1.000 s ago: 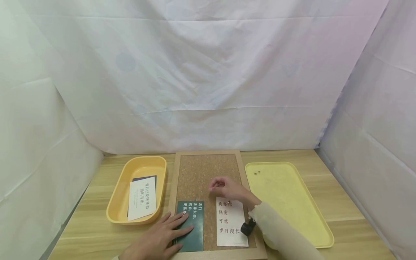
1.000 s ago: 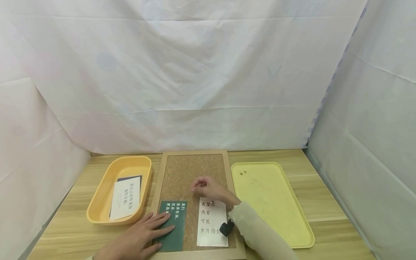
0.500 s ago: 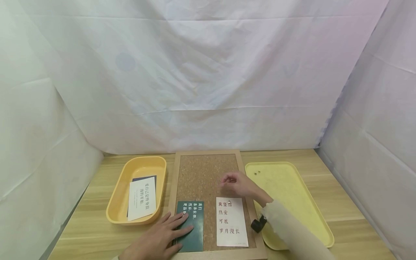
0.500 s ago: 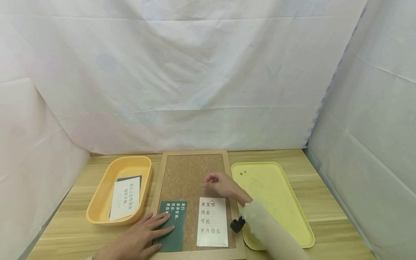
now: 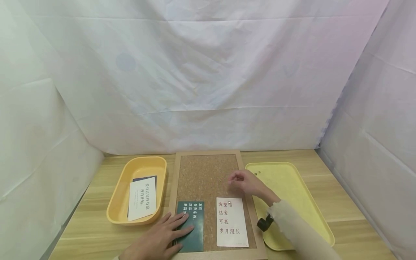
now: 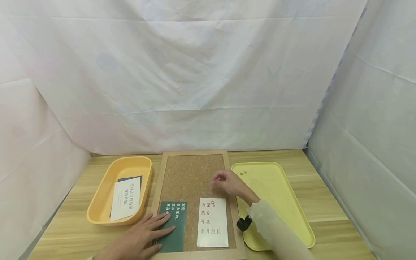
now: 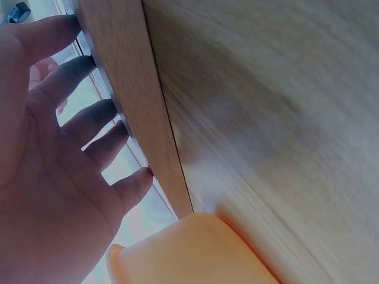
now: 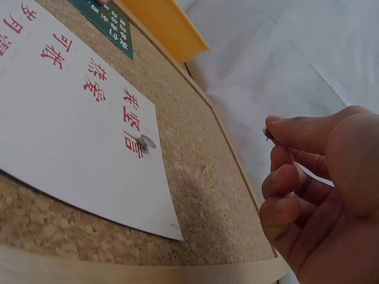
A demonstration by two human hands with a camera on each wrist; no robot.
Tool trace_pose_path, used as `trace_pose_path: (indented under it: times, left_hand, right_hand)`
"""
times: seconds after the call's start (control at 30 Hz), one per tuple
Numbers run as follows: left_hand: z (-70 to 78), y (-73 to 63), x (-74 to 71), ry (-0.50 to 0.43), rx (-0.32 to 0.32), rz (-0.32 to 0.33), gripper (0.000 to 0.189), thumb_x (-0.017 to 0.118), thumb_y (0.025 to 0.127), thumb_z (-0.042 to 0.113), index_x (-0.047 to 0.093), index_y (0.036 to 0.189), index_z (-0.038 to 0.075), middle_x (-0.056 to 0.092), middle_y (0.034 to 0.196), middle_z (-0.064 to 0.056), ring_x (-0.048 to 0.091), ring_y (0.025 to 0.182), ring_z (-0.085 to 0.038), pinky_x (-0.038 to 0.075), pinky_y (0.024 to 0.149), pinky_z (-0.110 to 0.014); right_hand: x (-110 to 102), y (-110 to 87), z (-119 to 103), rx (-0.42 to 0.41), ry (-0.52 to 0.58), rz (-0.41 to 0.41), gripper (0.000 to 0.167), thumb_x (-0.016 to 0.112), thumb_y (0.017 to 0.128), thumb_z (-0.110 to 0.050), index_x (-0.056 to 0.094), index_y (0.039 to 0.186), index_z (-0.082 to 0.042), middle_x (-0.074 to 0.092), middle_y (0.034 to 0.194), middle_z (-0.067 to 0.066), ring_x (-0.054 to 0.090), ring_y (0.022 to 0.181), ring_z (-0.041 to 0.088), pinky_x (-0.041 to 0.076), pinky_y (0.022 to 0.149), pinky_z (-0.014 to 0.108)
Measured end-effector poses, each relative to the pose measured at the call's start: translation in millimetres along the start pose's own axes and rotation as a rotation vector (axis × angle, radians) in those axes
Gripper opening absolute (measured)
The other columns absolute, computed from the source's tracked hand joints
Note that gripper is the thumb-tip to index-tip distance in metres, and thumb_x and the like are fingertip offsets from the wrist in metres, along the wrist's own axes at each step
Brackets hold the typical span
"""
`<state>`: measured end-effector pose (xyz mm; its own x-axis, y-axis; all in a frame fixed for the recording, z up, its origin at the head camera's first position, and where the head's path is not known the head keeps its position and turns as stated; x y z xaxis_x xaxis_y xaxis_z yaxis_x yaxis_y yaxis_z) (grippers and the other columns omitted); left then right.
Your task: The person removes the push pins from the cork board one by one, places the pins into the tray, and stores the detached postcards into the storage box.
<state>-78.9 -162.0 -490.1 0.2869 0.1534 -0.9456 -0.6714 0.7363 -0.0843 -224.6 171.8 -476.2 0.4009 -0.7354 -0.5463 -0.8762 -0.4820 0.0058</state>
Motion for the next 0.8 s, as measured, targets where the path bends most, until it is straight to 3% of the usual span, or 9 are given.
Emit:
trace_pose_path:
  times: [0.17, 0.43, 0.63, 0.8]
  left_hand:
    - [0.1, 0.0, -0.2, -0.006, -0.003, 0.000, 0.049, 0.050, 0.101, 0.047, 0.045, 0.148, 0.035, 0.038, 0.158, -0.003, 0.035, 0.145, -0.026, 0.031, 0.113, -0.060]
    - [0.7, -0.1, -1.8, -0.023, -0.019, -0.011, 0.049, 0.048, 0.102, 0.049, 0.045, 0.148, 0.035, 0.037, 0.159, -0.003, 0.035, 0.146, -0.026, 0.030, 0.113, -0.060]
    - [1.5, -0.4, -3.4, -0.021, -0.013, -0.001, 0.048, 0.047, 0.102, 0.049, 0.046, 0.148, 0.034, 0.038, 0.158, -0.004, 0.036, 0.145, -0.027, 0.031, 0.112, -0.060]
    - [2.1, -0.7, -3.6, -0.015, -0.008, 0.004, 0.049, 0.047, 0.102, 0.050, 0.046, 0.148, 0.034, 0.038, 0.158, -0.004, 0.037, 0.145, -0.027, 0.032, 0.112, -0.060]
  right_hand:
    - [-3.3, -1.6, 5.2, 0.001, -0.019, 0.013, 0.007, 0.065, 0.095, -0.012, 0.070, 0.094, -0.006, 0.068, 0.097, 0.005, 0.063, 0.090, 0.014, 0.055, 0.084, 0.030]
    - [-9.0, -4.0, 11.8, 0.048, 0.030, 0.009, 0.012, 0.065, 0.096, -0.015, 0.070, 0.095, -0.004, 0.067, 0.091, 0.009, 0.060, 0.071, 0.023, 0.048, 0.056, 0.024]
    - [-14.4, -7.5, 15.6, 0.064, 0.028, 0.016, 0.015, 0.067, 0.095, -0.019, 0.070, 0.096, -0.004, 0.067, 0.092, 0.014, 0.057, 0.070, 0.024, 0.046, 0.054, 0.023]
    - [-20.1, -10.7, 19.9, 0.082, 0.021, 0.025, 0.014, 0.065, 0.096, -0.016, 0.070, 0.098, -0.004, 0.066, 0.090, 0.014, 0.053, 0.065, 0.018, 0.043, 0.052, 0.022]
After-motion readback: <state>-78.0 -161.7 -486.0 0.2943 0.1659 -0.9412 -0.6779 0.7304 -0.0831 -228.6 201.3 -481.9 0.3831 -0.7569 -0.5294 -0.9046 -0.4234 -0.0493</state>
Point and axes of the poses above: each hand's wrist, its own y-axis towards the middle knuckle, its own x-axis out of the palm, z = x × y, the point moved 2 cm from there along y, towards the middle knuckle
